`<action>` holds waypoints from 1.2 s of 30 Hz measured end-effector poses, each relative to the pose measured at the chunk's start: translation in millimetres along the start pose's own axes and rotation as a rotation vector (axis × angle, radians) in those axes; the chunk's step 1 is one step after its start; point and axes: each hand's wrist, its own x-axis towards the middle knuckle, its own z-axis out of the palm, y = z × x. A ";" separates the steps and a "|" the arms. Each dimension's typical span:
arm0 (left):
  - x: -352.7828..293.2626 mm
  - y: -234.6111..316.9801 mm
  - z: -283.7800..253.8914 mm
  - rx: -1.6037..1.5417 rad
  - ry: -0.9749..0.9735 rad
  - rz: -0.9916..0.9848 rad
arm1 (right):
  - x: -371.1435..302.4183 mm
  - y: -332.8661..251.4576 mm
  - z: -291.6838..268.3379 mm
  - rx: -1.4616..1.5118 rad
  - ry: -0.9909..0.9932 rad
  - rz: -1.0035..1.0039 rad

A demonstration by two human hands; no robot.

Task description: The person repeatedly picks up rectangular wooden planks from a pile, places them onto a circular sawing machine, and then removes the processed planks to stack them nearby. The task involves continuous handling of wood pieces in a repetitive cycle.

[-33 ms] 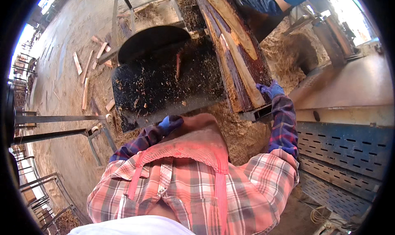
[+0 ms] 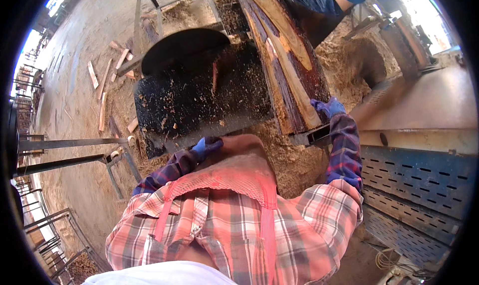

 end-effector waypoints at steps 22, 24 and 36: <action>-43.8 71.0 -23.3 0.012 0.112 0.071 | 44.4 -316.1 135.7 0.261 0.385 -0.238; -76.8 27.6 -32.7 -0.195 0.157 0.028 | 35.8 -338.9 169.3 0.204 0.342 -0.187; -98.0 19.6 -120.2 -0.436 0.481 0.000 | -232.7 -387.5 290.7 0.180 -0.259 -0.967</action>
